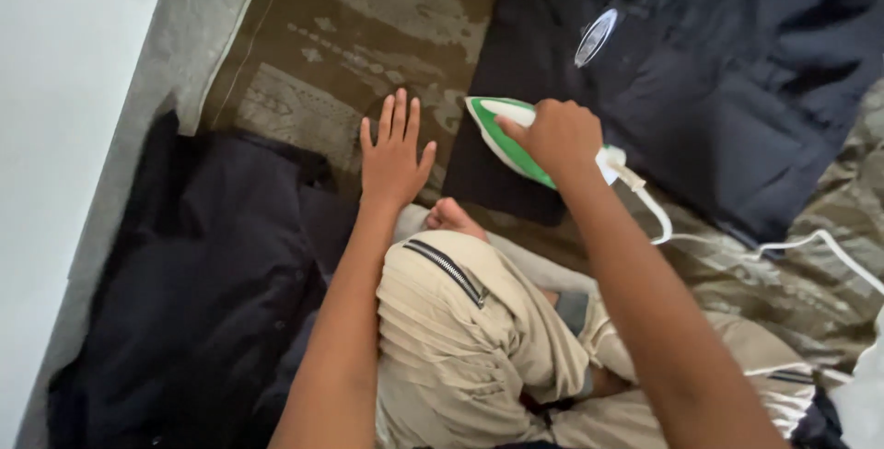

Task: The person irons a black shirt laid out on a patterned mat on the floor. They use a green and white iron to smooth the shirt's body and sleeves, then flip the shirt over to iron the back side.

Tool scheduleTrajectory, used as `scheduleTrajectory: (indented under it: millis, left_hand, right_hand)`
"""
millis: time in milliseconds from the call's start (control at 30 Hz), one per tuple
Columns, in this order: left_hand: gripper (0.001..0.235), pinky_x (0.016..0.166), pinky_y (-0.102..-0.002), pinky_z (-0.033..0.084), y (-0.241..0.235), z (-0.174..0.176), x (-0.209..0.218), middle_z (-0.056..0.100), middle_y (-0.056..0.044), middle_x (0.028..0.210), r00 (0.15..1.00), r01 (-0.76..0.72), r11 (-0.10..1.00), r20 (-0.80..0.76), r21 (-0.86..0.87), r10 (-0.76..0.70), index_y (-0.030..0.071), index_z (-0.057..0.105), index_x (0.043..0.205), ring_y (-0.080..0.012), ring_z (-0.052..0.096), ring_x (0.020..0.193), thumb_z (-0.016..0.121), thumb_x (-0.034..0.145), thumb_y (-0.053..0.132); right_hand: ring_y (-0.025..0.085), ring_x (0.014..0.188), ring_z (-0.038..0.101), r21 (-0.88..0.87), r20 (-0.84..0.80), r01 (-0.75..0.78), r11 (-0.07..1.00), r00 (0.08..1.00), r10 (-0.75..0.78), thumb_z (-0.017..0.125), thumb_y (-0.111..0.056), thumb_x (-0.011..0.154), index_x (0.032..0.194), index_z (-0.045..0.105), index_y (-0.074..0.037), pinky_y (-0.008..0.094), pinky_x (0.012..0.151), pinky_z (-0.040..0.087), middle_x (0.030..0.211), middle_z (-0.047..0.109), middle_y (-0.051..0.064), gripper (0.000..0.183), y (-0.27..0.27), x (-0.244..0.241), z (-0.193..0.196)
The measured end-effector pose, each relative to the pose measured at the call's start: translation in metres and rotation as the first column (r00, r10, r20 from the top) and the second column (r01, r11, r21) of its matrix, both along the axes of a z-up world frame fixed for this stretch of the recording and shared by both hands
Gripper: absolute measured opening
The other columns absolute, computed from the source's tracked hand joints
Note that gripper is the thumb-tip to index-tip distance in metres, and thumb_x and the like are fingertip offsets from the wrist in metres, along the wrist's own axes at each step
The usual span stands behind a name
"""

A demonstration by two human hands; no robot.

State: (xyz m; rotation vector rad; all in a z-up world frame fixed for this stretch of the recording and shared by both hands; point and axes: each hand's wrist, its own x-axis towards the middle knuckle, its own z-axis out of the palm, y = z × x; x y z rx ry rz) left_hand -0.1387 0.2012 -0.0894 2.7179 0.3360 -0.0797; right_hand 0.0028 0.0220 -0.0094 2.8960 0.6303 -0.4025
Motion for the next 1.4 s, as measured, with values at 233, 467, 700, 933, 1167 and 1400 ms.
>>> scheduleTrajectory:
  millis: [233, 467, 700, 933, 1167, 1400]
  left_hand:
    - [0.06, 0.108, -0.056, 0.011, -0.001, 0.002, 0.003, 0.006, -0.009, 0.153, 0.999, -0.02, 1.0, 0.025, -0.012, 0.02, 0.012, 0.016, 0.147, -0.025, 0.008, 0.141, 0.034, 0.097, 0.04]
    - [0.06, 0.108, -0.055, 0.011, -0.003, -0.001, -0.001, 0.005, -0.009, 0.153, 1.0, -0.013, 1.0, -0.019, 0.007, 0.013, 0.012, 0.014, 0.147, -0.0247, 0.007, 0.141, 0.033, 0.097, 0.04]
    - [0.06, 0.108, -0.054, 0.012, 0.0, 0.005, 0.001, 0.008, -0.009, 0.153, 1.0, -0.02, 0.999, -0.002, 0.042, 0.02, 0.013, 0.016, 0.147, -0.0243, 0.008, 0.141, 0.034, 0.096, 0.04]
    - [0.06, 0.108, -0.055, 0.011, 0.0, 0.008, 0.004, 0.007, -0.01, 0.153, 0.999, -0.003, 1.0, -0.04, 0.013, 0.004, 0.011, 0.015, 0.147, -0.025, 0.007, 0.141, 0.032, 0.097, 0.04]
    - [0.059, 0.108, -0.055, 0.013, -0.001, 0.008, 0.004, 0.009, -0.011, 0.152, 1.0, -0.014, 0.999, -0.008, 0.044, 0.015, 0.01, 0.017, 0.147, -0.0259, 0.009, 0.14, 0.033, 0.098, 0.039]
    - [0.076, 0.108, -0.055, 0.011, -0.002, 0.008, 0.001, 0.011, -0.011, 0.152, 0.999, -0.031, 0.999, 0.015, 0.011, 0.031, 0.01, 0.019, 0.146, -0.0262, 0.011, 0.14, 0.034, 0.09, 0.059]
  right_hand:
    - [0.033, 0.076, 0.068, -0.104, -0.039, -0.083, 0.991, 0.996, 0.08, 0.048, -0.072, 0.076, 0.086, 0.07, -0.01, 0.042, 0.064, 0.054, 0.078, 0.069, 0.014, 0.067, -0.005, -0.037, 0.02]
    - [0.037, 0.082, 0.067, -0.133, -0.112, -0.042, 0.99, 0.993, 0.027, 0.041, -0.075, 0.077, 0.092, 0.07, -0.01, 0.043, 0.069, 0.053, 0.084, 0.068, 0.019, 0.073, 0.004, -0.01, 0.018]
    - [0.042, 0.089, 0.063, -0.041, -0.076, 0.093, 0.995, 0.993, -0.096, 0.041, -0.078, 0.076, 0.094, 0.069, -0.006, 0.046, 0.073, 0.05, 0.091, 0.065, 0.023, 0.079, 0.023, 0.036, 0.015]
    - [0.04, 0.089, 0.064, -0.103, -0.147, 0.103, 0.989, 0.982, -0.117, 0.037, -0.078, 0.078, 0.101, 0.068, -0.009, 0.044, 0.073, 0.05, 0.092, 0.065, 0.021, 0.08, 0.015, 0.019, 0.023]
    - [0.042, 0.086, 0.064, -0.033, -0.053, 0.145, 0.989, 0.988, -0.147, 0.042, -0.079, 0.077, 0.093, 0.069, -0.007, 0.046, 0.07, 0.05, 0.086, 0.066, 0.022, 0.078, 0.026, 0.05, 0.011]
    - [0.043, 0.093, 0.062, -0.027, -0.163, 0.102, 0.994, 0.981, -0.105, 0.044, -0.074, 0.078, 0.098, 0.066, -0.001, 0.048, 0.075, 0.049, 0.094, 0.065, 0.026, 0.079, 0.027, 0.04, 0.022]
